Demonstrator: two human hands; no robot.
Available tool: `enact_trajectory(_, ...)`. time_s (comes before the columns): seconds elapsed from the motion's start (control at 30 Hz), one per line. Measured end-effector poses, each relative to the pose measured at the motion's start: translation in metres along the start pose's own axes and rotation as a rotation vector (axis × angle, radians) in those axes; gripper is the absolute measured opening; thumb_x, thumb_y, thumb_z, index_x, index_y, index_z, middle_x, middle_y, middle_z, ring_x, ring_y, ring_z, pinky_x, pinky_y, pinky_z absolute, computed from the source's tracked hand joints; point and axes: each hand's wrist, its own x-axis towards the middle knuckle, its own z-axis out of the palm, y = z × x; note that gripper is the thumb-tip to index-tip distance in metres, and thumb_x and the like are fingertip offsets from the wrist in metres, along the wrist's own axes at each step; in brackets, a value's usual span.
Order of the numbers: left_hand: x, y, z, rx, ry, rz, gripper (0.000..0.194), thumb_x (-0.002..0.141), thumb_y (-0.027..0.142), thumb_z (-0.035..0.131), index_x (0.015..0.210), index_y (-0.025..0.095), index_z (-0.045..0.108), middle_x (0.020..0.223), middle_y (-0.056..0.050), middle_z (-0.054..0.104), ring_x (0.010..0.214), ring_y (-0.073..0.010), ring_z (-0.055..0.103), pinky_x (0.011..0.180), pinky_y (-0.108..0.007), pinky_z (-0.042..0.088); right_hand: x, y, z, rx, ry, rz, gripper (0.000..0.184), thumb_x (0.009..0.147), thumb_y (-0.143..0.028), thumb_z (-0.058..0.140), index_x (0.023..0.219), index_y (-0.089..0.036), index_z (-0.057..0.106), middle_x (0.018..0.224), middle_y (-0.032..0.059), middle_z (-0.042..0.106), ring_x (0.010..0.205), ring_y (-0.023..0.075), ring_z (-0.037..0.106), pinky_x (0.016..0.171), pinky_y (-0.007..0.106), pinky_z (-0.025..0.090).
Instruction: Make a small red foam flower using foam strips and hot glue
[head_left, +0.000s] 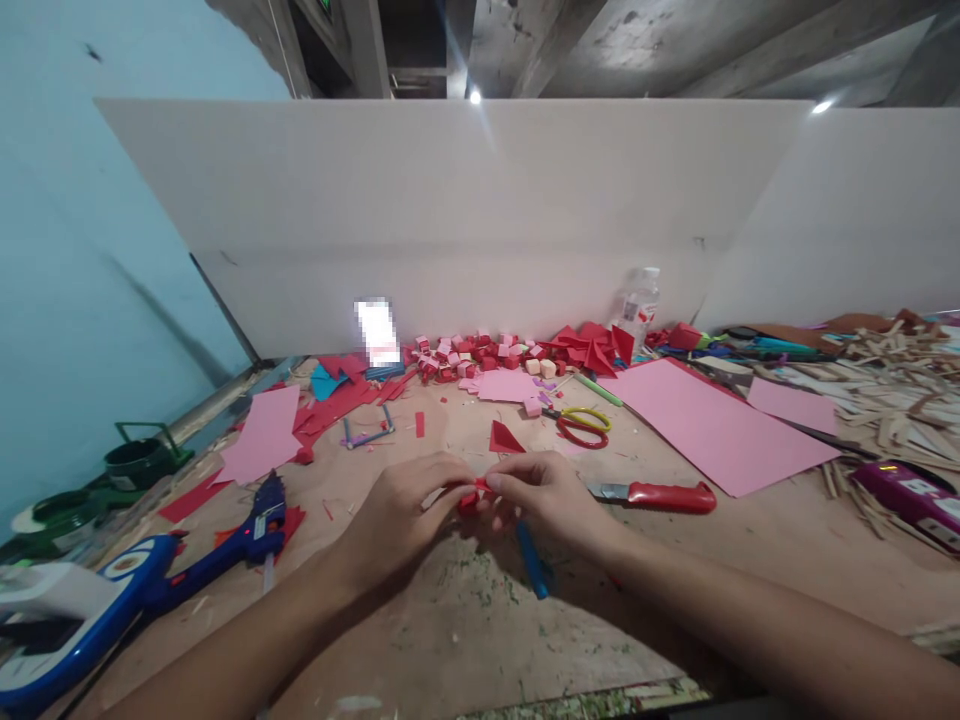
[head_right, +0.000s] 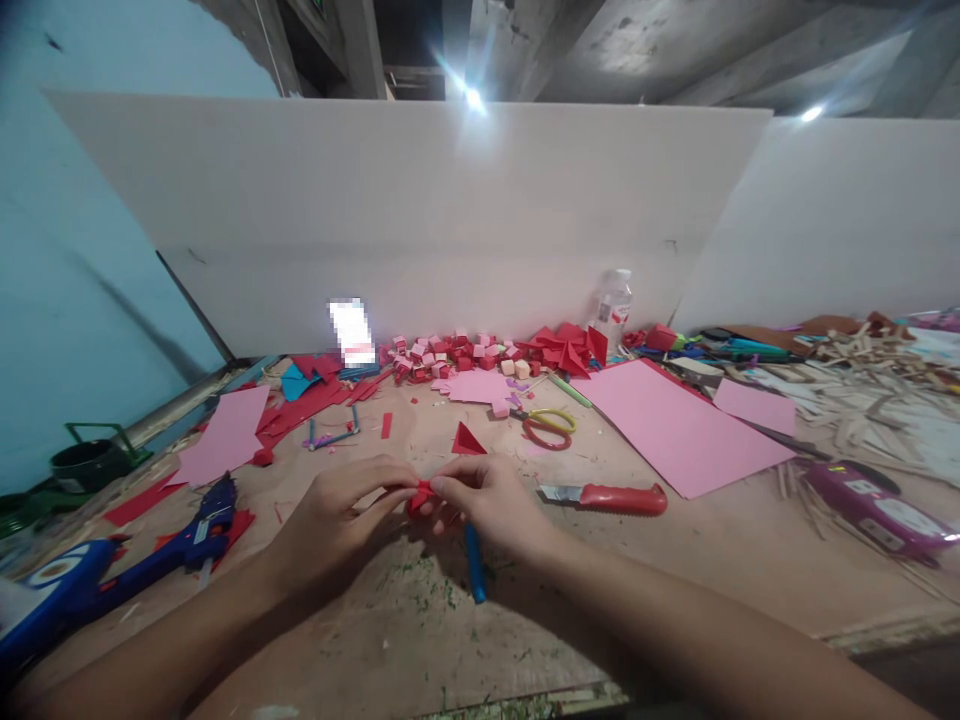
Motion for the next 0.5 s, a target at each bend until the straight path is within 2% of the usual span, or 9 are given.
enact_trajectory(0.23, -0.0007, -0.0021, 0.0012, -0.007, 0.061, -0.090, 0.018, 0.095, 0.029, 0.060, 0.093, 0.021, 0.076, 0.092, -0.005, 0.079, 0.084, -0.0203, 0.070, 0.081, -0.029, 0.051, -0.0066, -0.0042, 0.0042, -0.242, 0.056, -0.144, 0.018, 0.084, -0.032, 0.071, 0.087, -0.018, 0.081, 0.081, 0.0059, 0.078, 0.070, 0.0186, 0.067, 0.066, 0.030, 0.051)
enact_trajectory(0.37, 0.0017, -0.0001, -0.0005, -0.041, 0.022, -0.133, 0.018, 0.093, 0.030, 0.062, 0.093, 0.020, 0.078, 0.091, -0.005, 0.079, 0.082, -0.0199, 0.069, 0.078, -0.027, 0.050, -0.0080, -0.0037, 0.0035, -0.391, 0.063, -0.262, 0.020, 0.089, -0.028, 0.064, 0.087, -0.019, 0.082, 0.087, 0.0072, 0.080, 0.079, 0.0217, 0.070, 0.076, 0.033, 0.052)
enact_trajectory(0.5, 0.0026, 0.0022, -0.0012, -0.094, -0.060, -0.209, 0.026, 0.095, 0.030, 0.058, 0.083, 0.019, 0.079, 0.080, -0.003, 0.078, 0.073, -0.0184, 0.067, 0.069, -0.025, 0.048, -0.0080, -0.0045, 0.0026, -0.458, 0.059, -0.285, 0.022, 0.092, -0.026, 0.061, 0.086, -0.020, 0.082, 0.085, 0.0064, 0.080, 0.077, 0.0217, 0.069, 0.075, 0.033, 0.051)
